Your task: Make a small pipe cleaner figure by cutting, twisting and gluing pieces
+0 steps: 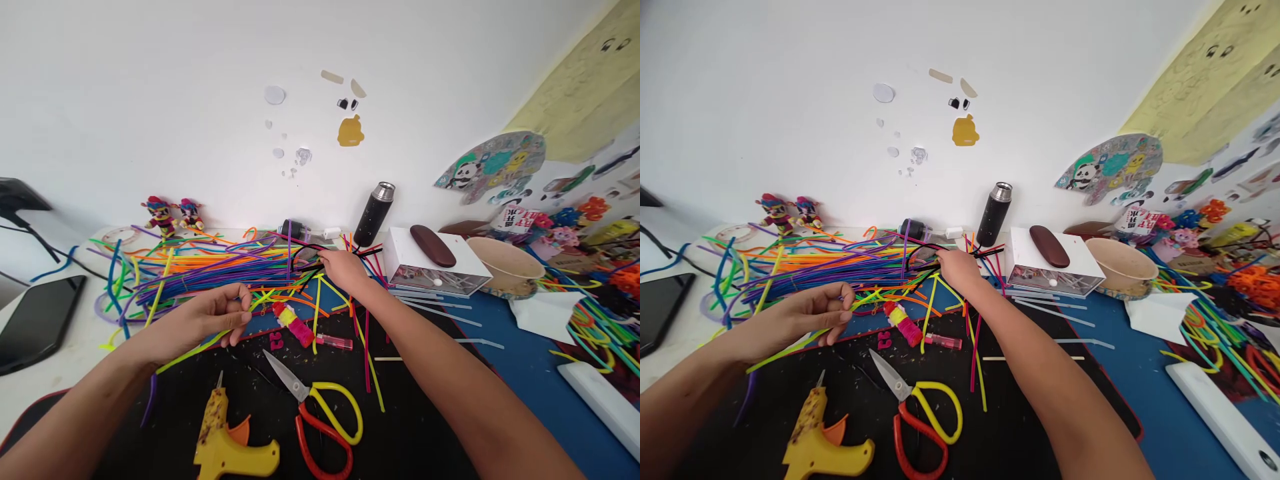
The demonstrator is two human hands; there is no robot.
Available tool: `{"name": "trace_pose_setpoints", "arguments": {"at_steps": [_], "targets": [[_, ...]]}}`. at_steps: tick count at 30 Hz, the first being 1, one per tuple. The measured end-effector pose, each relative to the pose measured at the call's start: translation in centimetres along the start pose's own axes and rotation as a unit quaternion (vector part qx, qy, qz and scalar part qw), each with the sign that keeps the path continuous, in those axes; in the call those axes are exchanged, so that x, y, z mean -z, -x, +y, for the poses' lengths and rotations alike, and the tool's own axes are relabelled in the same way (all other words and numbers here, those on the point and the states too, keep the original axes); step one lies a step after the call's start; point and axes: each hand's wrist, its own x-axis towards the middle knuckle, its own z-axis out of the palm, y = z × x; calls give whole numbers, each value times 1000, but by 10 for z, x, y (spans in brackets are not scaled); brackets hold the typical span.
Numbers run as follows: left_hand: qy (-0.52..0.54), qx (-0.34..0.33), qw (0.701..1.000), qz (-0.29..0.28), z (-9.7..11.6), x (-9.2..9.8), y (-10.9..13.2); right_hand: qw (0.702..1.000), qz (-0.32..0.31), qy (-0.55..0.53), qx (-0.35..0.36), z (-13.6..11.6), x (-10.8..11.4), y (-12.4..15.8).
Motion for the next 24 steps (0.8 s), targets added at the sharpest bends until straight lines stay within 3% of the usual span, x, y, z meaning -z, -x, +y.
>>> {"name": "trace_pose_setpoints", "arguments": {"at_steps": [13,24], "targets": [[18,26,999,-14,-12,4,-5,999,-23,30,25,-19,0,-39],[31,27,999,-27,-12,0,-7,997,-30,47,46,-14,-1,-35]]}}
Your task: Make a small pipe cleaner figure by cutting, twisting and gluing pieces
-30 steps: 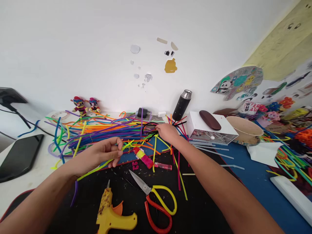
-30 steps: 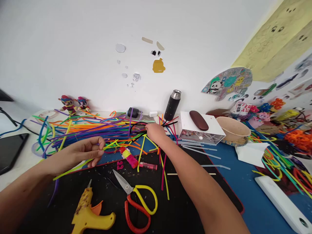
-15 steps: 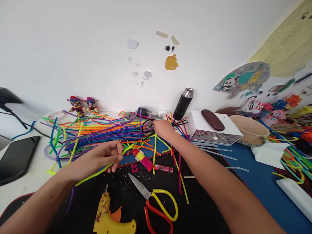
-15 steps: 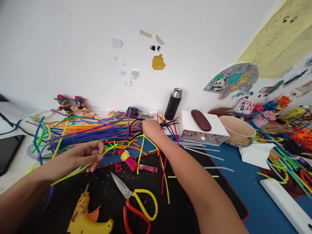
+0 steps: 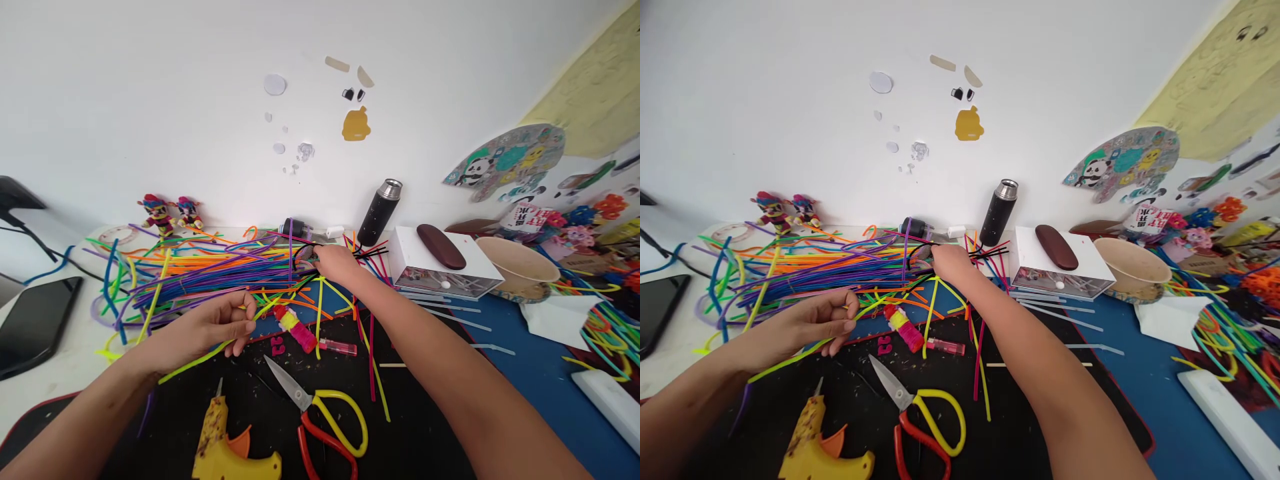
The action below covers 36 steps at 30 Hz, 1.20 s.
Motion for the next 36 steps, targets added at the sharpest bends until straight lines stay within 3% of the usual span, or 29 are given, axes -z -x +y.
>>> {"name": "trace_pose_setpoints", "arguments": {"at_steps": [13,18,22,25,28,32,35,36], "targets": [[-12,-10,1000,-3,3,-3,1,998,57,-27,-19,4,4,17],[-21,-15,1000,4,8,-6,4,991,79,-97,-46,12,9,36],[-19,-22,1000,5,11,-8,6,968,108,-211,-81,25,10,55],[-10,-36,999,9,11,-11,6,928,125,-336,-105,30,10,70],[16,-52,998,30,10,-16,5,866,118,-472,-114,19,8,89],[50,-66,995,59,8,-22,2,785,86,-605,-100,-18,2,112],[17,-97,992,83,9,-26,1,738,57,-667,-79,-49,-2,122],[-4,-101,991,90,9,-27,1,693,39,-716,-71,-58,-2,124]]}}
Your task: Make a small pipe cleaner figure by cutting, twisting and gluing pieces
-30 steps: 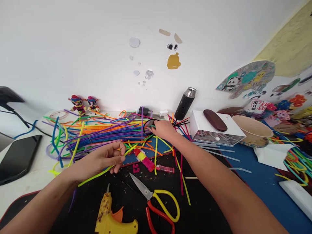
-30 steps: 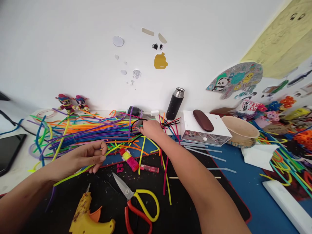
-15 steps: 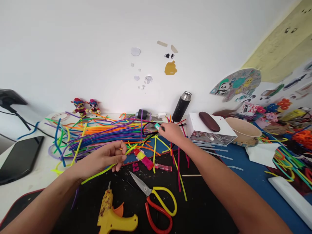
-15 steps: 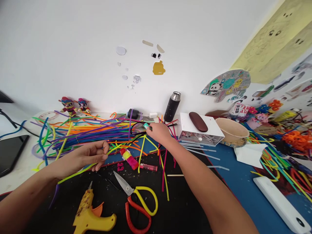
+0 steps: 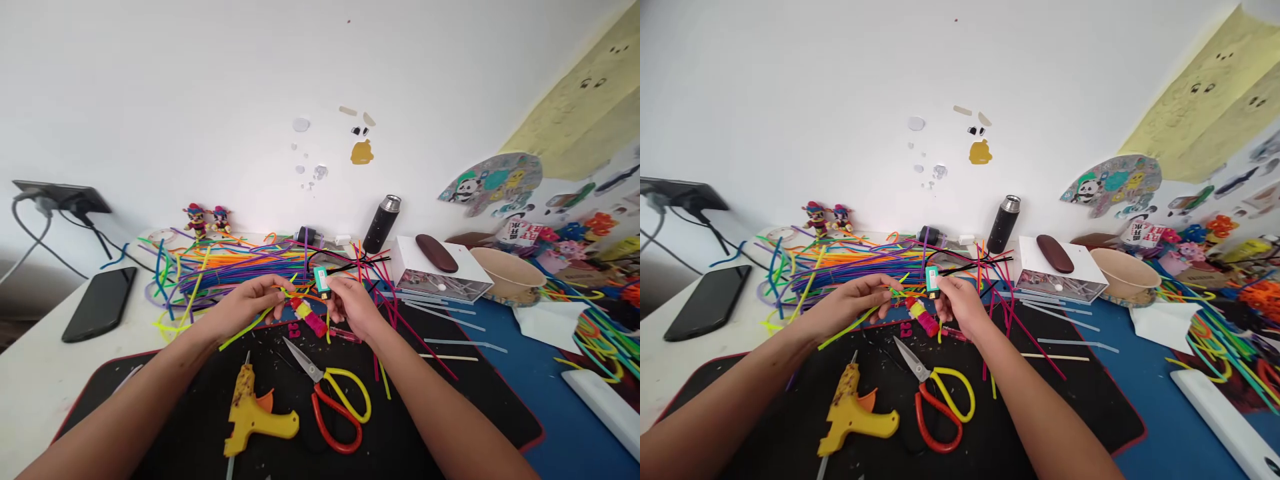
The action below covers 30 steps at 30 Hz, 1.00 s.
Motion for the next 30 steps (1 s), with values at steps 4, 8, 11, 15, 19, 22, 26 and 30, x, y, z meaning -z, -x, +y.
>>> {"name": "trace_pose_setpoints", "arguments": {"at_steps": [4,8,11,15,19,22,26,30], "targets": [[-124,-26,991,29,7,-3,3,992,-35,-120,-10,-3,-28,7],[-162,-38,986,19,17,-4,8,989,-34,-147,6,-8,-46,9],[-155,-36,987,4,21,-4,11,988,-24,-151,18,-6,-55,9],[-154,-46,987,-12,22,-2,12,989,-22,-136,43,-2,-66,10],[-184,-51,981,20,21,3,10,989,-22,-133,60,-2,-70,11],[-198,-64,977,53,21,8,10,989,-22,-132,68,-1,-70,13],[-226,-80,968,74,22,14,11,990,-39,-118,64,4,-67,17],[-281,-51,958,4,24,23,16,991,-62,-114,43,9,-59,18]]}}
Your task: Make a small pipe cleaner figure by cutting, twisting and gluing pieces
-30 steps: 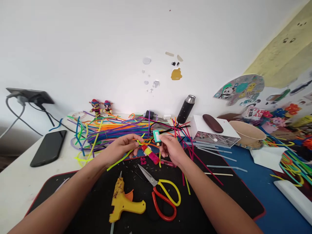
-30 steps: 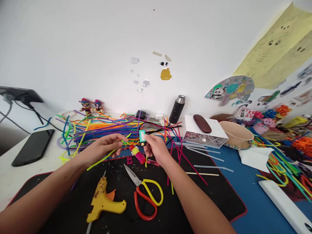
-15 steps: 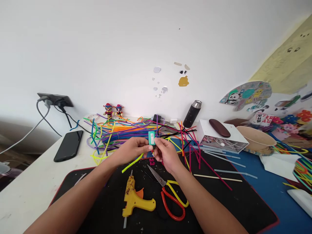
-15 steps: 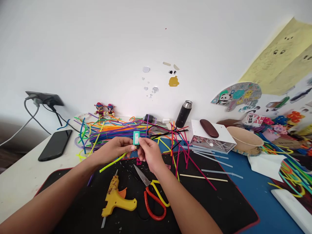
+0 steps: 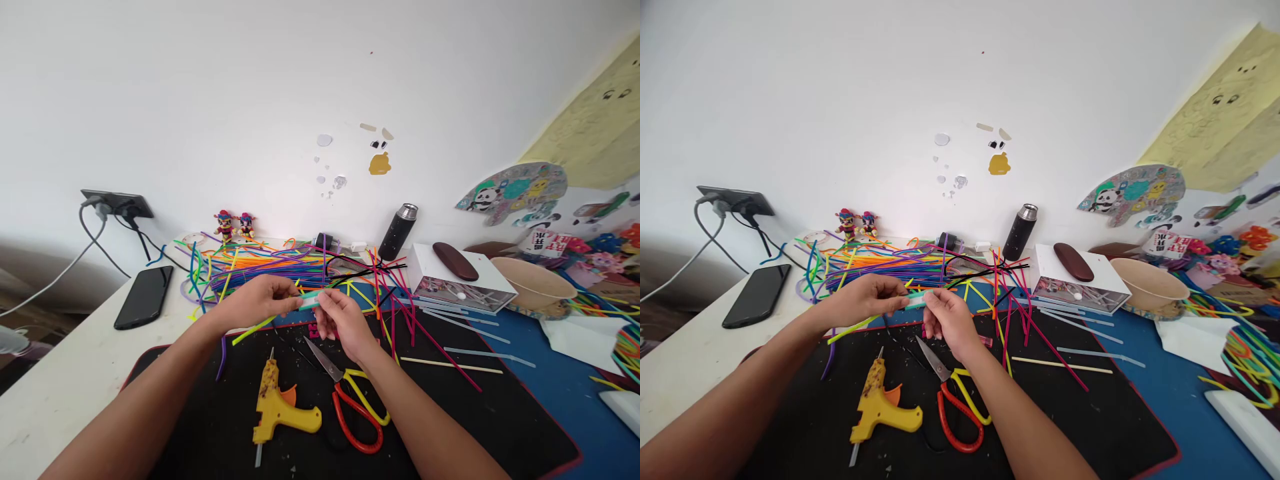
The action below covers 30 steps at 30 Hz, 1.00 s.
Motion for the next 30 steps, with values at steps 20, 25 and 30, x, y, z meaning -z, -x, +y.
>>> {"name": "trace_pose_setpoints", "arguments": {"at_steps": [20,25,30], "targets": [[99,13,995,-5,9,12,4,989,-145,5,-35,3,-24,1],[153,0,986,62,-5,13,-2,991,-117,-34,-51,14,-11,5],[165,0,985,41,-8,6,-5,993,-88,-63,-45,12,3,5]]}}
